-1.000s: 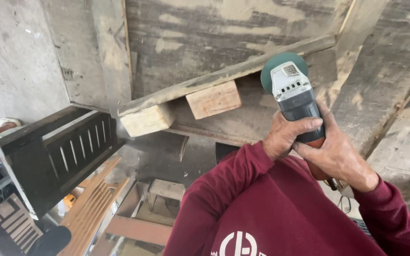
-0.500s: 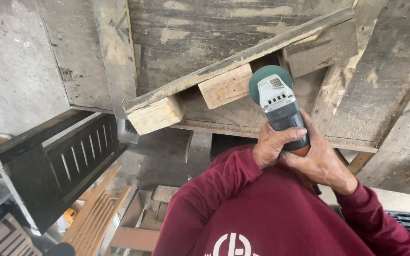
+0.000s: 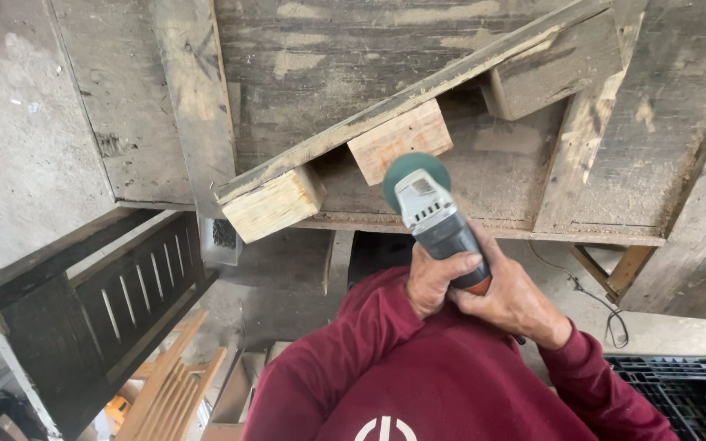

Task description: The person uses an angle grinder with a sanding disc to smooth the surface of a wooden pallet. They systematically move the tool across the wood planks, focusing on removing rough edges and smoothing the surface. The person occasionally pauses to reposition the pallet or adjust their grip on the tool.

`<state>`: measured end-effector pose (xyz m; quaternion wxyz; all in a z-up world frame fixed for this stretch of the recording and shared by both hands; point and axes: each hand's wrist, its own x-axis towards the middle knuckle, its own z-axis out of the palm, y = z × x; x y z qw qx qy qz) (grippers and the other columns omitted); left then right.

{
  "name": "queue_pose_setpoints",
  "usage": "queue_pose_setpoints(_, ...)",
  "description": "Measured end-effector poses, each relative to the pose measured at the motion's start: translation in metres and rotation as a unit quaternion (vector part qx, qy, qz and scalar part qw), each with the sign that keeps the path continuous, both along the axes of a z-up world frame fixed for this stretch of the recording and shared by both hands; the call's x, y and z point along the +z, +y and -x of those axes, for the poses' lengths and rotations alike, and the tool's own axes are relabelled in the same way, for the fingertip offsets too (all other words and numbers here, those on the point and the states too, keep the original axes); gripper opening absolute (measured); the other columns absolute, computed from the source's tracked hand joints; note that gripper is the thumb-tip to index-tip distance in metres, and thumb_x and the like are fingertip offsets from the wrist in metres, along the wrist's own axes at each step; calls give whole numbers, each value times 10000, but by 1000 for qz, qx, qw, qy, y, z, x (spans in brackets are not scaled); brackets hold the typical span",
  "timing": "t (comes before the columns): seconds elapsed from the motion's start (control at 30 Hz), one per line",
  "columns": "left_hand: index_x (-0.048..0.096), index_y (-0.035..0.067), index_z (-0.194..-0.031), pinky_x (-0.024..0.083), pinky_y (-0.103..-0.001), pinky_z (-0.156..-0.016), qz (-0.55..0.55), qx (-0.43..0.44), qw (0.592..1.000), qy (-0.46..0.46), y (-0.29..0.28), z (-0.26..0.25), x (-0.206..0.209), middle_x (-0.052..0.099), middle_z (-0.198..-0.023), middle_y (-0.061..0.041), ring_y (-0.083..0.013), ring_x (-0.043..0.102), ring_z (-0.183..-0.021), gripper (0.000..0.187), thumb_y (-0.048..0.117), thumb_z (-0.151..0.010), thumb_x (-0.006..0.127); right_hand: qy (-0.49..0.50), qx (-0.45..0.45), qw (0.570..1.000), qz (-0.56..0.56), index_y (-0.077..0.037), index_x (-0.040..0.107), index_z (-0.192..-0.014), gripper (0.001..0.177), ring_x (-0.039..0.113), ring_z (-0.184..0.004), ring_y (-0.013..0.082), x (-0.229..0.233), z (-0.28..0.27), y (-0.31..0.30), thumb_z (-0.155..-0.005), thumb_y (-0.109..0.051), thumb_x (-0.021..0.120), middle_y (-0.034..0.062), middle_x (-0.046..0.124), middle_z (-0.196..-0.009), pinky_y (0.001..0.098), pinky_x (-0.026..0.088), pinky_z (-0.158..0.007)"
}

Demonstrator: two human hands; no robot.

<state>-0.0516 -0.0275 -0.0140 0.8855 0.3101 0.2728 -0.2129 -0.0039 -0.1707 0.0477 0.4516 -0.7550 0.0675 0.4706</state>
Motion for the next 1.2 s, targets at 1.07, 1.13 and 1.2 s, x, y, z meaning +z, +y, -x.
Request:
queue_pose_setpoints(1.07, 644, 54, -1206, 584, -331, -903, 27, -13, 1000, 1, -79, -40, -25, 680, -1074, -48, -159, 675, -989, 393, 59, -853, 815, 20, -7, 999, 37, -112, 179, -1615, 1125, 624, -1237, 326, -20, -35, -77, -695, -254, 811, 233, 594, -1355, 425, 535, -997)
queue_pose_setpoints(1.13, 637, 55, -1214, 598, -341, -904, 25, -25, 999, 3, -82, -46, -18, 684, -1079, -55, -167, 686, -989, 415, 76, -838, 813, 7, 2, 998, 63, -111, 163, -1612, 1144, 640, -1202, 350, -15, -36, -79, -677, -261, 804, 247, 592, -1341, 430, 551, -978)
queue_pose_setpoints(1.2, 630, 50, -1256, 572, -324, -941, 25, -33, 999, -14, -82, -47, -8, 667, -1116, -47, -154, 659, -1034, 452, 79, -848, 821, -28, 17, 997, 72, -89, 155, -1598, 1168, 651, -1172, 383, -6, -36, -80, -645, -272, 805, 267, 585, -1337, 440, 555, -970)
